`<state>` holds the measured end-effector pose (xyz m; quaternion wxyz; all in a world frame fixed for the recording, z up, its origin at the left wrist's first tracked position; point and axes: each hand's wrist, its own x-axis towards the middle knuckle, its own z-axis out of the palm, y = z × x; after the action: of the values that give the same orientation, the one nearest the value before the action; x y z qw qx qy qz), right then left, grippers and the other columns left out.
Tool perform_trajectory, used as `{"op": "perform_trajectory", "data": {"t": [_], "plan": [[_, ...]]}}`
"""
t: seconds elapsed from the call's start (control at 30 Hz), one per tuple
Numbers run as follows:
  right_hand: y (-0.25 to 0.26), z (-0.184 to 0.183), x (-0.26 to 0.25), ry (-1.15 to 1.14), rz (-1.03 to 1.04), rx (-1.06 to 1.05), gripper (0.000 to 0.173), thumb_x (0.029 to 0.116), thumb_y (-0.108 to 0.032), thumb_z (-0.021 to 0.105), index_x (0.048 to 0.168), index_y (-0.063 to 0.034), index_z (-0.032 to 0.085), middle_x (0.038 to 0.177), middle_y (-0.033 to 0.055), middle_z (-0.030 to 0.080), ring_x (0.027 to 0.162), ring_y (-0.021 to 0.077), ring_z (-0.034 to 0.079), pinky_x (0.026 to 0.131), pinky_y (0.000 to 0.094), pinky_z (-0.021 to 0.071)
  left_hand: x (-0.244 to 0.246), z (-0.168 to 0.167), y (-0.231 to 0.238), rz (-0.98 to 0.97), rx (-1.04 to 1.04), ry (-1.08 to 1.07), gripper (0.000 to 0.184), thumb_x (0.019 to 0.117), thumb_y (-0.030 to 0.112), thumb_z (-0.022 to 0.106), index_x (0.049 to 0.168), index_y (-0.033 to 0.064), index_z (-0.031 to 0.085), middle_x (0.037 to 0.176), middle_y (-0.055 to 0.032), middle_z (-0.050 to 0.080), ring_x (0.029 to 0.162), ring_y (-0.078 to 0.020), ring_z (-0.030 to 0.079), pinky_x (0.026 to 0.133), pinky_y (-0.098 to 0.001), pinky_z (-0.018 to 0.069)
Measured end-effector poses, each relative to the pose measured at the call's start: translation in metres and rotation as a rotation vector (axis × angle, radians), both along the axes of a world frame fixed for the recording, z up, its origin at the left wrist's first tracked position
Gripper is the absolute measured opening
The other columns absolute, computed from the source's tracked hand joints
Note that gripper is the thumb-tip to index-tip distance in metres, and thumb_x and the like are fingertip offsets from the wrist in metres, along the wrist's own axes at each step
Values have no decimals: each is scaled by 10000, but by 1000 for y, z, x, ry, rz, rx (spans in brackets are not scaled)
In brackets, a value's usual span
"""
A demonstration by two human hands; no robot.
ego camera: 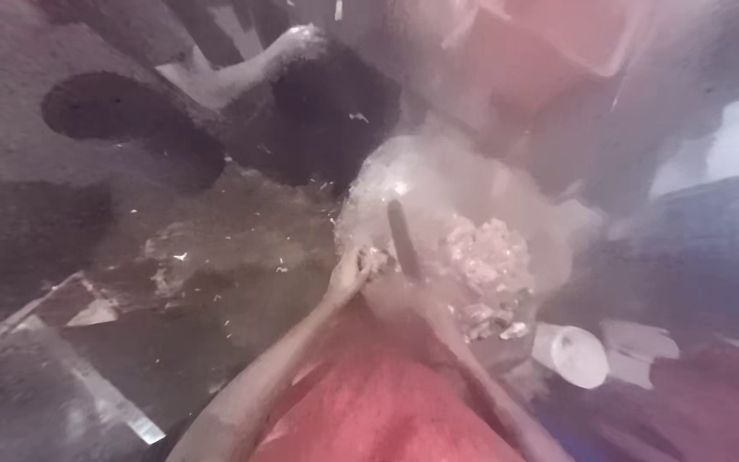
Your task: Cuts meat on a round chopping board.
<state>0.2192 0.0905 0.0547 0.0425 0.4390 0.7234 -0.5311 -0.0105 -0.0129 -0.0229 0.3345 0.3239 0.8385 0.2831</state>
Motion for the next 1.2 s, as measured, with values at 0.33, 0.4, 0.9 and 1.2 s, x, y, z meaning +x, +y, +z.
{"op": "perform_trajectory", "data": {"t": [0.33,0.4,0.9,1.2], "plan": [[-18,-38,-28,-93,211,-30,600,1082,-511,367,1393,-41,574,1206,192,688,1109,299,678,997,528,529,5,2,-9,-43,-61,1,399,997,328,604,1334,114,618,1256,-121,671,1159,-242,654,1030,-459,517],[-10,-49,-14,-84,204,-90,535,1101,-434,354,1334,-35,624,1182,182,688,1090,274,671,994,483,533,-5,4,-13,-93,-67,24,394,1002,321,587,1337,118,619,1250,-112,666,1131,-230,658,1016,-446,524],[19,-25,-26,-288,567,-4,587,1074,-520,390,1406,-55,528,1194,224,668,1103,365,668,966,586,518,30,-3,-44,125,-204,107,526,955,429,644,1367,108,582,1267,-110,672,1081,-266,689,915,-507,563],[-15,20,16,-83,243,71,525,1065,-451,435,1393,-61,559,1037,128,698,901,237,689,861,468,577,-28,-11,-52,256,-70,106,303,1036,295,549,1291,166,648,1162,-77,708,1020,-234,696,908,-481,562]]}}
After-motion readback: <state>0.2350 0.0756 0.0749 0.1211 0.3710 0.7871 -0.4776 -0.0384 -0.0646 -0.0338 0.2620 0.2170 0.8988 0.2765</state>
